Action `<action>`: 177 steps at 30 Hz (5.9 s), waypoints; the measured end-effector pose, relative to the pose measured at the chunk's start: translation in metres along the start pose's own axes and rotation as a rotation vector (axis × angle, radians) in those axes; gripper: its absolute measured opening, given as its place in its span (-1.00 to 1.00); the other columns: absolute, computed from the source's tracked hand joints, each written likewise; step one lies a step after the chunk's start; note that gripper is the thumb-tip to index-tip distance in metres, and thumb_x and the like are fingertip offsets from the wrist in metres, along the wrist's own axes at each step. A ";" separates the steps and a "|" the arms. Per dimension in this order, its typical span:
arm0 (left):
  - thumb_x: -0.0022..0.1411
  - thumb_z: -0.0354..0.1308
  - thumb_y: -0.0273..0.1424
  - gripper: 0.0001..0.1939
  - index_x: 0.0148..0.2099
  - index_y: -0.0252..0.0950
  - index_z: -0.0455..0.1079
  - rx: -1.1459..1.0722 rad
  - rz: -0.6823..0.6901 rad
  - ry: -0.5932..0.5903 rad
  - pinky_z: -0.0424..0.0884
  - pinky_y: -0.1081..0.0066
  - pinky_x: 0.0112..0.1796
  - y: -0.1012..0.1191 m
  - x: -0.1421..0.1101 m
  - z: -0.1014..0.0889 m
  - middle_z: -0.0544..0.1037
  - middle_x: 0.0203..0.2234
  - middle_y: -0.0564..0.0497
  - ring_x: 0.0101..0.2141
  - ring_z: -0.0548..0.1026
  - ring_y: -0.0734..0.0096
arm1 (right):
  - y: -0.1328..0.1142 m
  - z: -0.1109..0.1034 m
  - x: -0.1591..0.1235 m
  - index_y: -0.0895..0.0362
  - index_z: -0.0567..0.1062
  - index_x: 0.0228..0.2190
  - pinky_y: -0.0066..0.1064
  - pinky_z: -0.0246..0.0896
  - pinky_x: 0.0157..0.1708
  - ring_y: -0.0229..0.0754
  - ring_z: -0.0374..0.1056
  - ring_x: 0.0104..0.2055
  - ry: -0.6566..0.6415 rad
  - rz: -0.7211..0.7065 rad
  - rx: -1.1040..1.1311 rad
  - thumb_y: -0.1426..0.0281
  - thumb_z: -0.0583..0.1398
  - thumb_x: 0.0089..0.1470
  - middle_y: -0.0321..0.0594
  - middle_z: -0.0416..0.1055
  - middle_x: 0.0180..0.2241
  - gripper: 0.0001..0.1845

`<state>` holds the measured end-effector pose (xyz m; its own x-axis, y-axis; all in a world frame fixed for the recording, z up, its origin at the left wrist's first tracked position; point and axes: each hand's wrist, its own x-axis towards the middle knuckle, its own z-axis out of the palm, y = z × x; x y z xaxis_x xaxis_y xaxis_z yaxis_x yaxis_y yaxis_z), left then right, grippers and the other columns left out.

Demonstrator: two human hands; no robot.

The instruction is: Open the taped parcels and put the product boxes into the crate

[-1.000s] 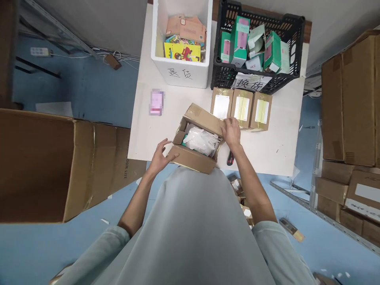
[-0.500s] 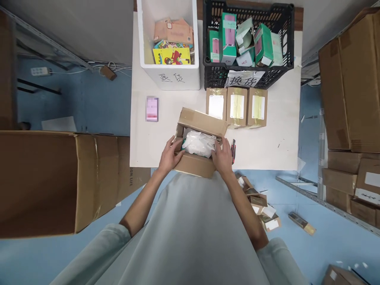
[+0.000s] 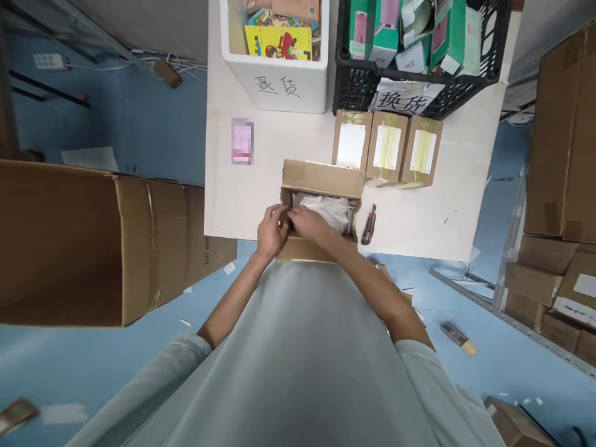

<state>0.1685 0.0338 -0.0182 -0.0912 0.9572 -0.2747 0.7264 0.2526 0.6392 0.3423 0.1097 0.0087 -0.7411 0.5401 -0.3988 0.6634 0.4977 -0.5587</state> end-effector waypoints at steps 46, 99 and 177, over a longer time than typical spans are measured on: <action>0.33 0.43 -0.35 -0.19 0.56 -0.16 0.33 -0.221 0.363 -0.128 0.34 -0.15 0.48 -0.023 0.034 -0.030 0.41 0.46 -0.25 0.48 0.37 -0.19 | -0.001 -0.031 -0.070 0.16 0.49 0.25 0.27 0.17 0.50 0.41 0.31 0.44 0.667 0.397 0.042 0.24 0.53 -0.01 0.23 0.46 0.35 -0.17; -0.05 0.63 -0.21 -0.15 0.28 -0.21 0.45 -0.526 0.249 0.090 0.52 0.10 0.18 0.157 0.044 -0.043 0.63 0.12 -0.13 0.17 0.60 -0.06 | 0.039 -0.198 -0.143 -0.08 0.66 0.01 0.06 0.49 0.31 0.16 0.55 0.23 1.145 -0.107 0.592 -0.04 0.33 0.37 -0.12 0.65 0.11 -0.62; -0.13 0.77 -0.15 -0.23 0.10 -0.24 0.61 -1.226 -0.084 -0.068 0.51 0.10 0.21 0.197 0.000 -0.045 0.73 0.05 -0.18 0.13 0.68 0.00 | 0.064 -0.242 -0.134 0.03 0.66 -0.15 -0.15 0.58 0.05 0.03 0.59 0.04 1.155 -0.255 0.816 0.00 0.50 0.15 -0.17 0.68 -0.03 -0.58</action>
<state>0.2809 0.0900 0.1400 -0.0444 0.9316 -0.3608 -0.4037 0.3136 0.8594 0.5091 0.2338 0.2026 -0.0694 0.9321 0.3556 -0.0089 0.3558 -0.9345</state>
